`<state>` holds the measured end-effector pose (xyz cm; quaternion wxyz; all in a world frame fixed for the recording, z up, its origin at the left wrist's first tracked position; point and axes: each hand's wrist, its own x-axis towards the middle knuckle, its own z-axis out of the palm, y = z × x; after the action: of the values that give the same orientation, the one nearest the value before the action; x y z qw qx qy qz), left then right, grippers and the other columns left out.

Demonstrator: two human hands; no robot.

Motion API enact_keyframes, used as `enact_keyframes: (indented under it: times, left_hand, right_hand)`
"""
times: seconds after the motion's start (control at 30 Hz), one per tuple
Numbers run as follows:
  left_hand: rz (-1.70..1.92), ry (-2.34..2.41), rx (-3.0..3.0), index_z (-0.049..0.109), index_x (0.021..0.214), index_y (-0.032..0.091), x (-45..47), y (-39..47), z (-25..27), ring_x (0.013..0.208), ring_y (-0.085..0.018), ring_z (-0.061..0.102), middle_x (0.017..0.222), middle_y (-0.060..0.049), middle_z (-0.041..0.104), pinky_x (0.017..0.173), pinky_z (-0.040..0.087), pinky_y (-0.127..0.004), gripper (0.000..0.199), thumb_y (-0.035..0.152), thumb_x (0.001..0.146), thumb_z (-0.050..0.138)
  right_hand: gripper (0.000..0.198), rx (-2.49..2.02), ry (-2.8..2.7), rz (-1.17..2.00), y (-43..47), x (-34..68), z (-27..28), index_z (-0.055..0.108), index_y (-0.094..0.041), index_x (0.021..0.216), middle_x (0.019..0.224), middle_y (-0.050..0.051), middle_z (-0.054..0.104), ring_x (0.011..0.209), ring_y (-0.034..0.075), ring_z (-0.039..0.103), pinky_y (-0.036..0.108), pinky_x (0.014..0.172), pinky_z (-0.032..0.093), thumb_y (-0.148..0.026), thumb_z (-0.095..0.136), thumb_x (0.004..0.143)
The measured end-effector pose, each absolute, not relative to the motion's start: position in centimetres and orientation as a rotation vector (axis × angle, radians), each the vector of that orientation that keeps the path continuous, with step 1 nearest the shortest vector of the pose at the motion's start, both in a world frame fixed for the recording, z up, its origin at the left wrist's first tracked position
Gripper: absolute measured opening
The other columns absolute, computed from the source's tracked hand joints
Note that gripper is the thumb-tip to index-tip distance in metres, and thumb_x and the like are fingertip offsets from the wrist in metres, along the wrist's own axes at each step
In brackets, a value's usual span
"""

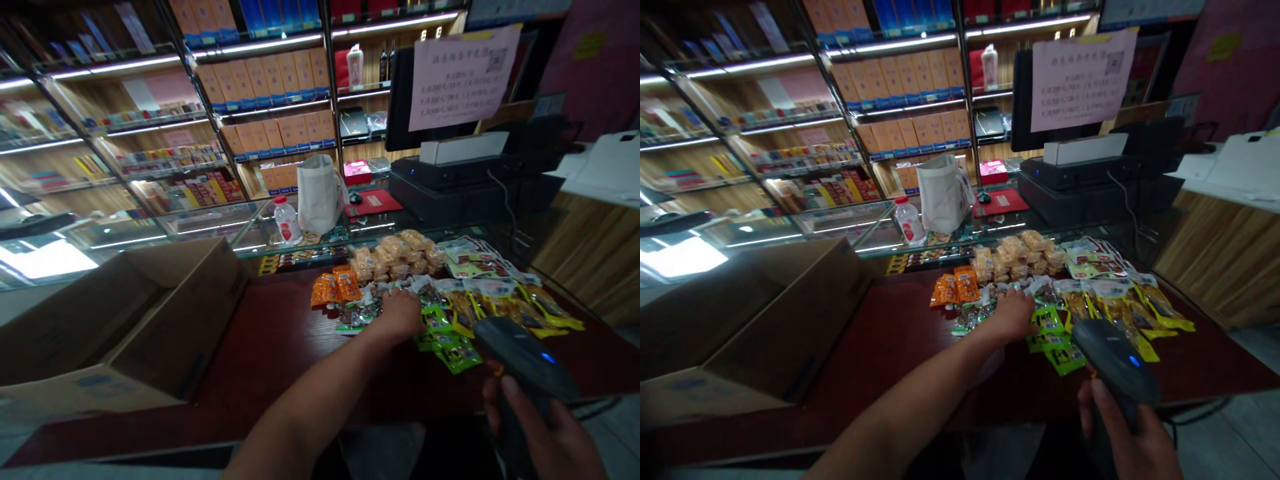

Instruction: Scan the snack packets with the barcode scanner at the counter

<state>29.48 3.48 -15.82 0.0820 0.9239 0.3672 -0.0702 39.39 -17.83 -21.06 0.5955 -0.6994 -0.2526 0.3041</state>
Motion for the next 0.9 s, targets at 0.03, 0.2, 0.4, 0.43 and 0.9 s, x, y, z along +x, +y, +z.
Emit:
enact_keyframes:
  times: [0.03, 0.2, 0.4, 0.43, 0.9]
  left_hand:
    - [-0.207, 1.103, 2.763, 0.059, 0.128, 0.013, 29.5, 3.4, -15.9, 0.128, -0.035, 0.05, 0.131, -0.02, 0.061, 0.105, 0.041, -0.05, 0.061, 0.049, 0.08, 0.07]
    - [-0.255, 1.102, 2.747, 0.056, 0.131, 0.009, 29.9, 3.7, -16.1, 0.128, -0.036, 0.05, 0.127, -0.021, 0.064, 0.107, 0.038, -0.054, 0.069, 0.052, 0.078, 0.072]
    - [-0.204, 1.07, 2.746, 0.062, 0.124, 0.01, 30.0, 4.0, -15.7, 0.124, -0.037, 0.053, 0.127, -0.019, 0.065, 0.104, 0.041, -0.054, 0.065, 0.049, 0.074, 0.077]
    - [-0.185, 1.063, 2.747, 0.063, 0.121, 0.011, 29.9, 3.9, -15.7, 0.123, -0.037, 0.054, 0.127, -0.019, 0.066, 0.104, 0.042, -0.053, 0.061, 0.048, 0.075, 0.077]
    - [0.498, 0.88, 2.17, 0.057, 0.102, 0.021, 24.3, 0.2, -16.3, 0.078, -0.019, 0.067, 0.094, -0.005, 0.071, 0.068, 0.051, -0.028, 0.017, 0.032, 0.09, 0.058]
  right_hand:
    - [0.056, -1.623, -0.575, 0.704, -17.8, 39.4, -21.1, 0.07, -0.017, 0.092, 0.071, 0.006, 0.073, 0.061, 0.024, 0.068, 0.027, 0.051, 0.058, -0.071, 0.071, 0.076]
    - [0.057, -1.617, -0.562, 0.744, -18.0, 39.5, -21.4, 0.069, -0.018, 0.095, 0.077, 0.008, 0.075, 0.063, 0.025, 0.069, 0.029, 0.054, 0.059, -0.071, 0.072, 0.074]
    - [0.057, -1.65, -0.562, 0.73, -18.2, 39.9, -21.8, 0.071, -0.019, 0.095, 0.075, 0.008, 0.075, 0.064, 0.026, 0.07, 0.03, 0.054, 0.06, -0.072, 0.071, 0.074]
    - [0.057, -1.648, -0.562, 0.725, -18.2, 39.9, -21.8, 0.071, -0.019, 0.094, 0.075, 0.008, 0.076, 0.063, 0.026, 0.07, 0.03, 0.054, 0.06, -0.072, 0.071, 0.074]
    - [0.054, -1.629, -0.54, 0.615, -17.0, 38.2, -20.2, 0.069, -0.018, 0.085, 0.062, 0.002, 0.067, 0.06, 0.021, 0.063, 0.026, 0.055, 0.051, -0.071, 0.07, 0.075]
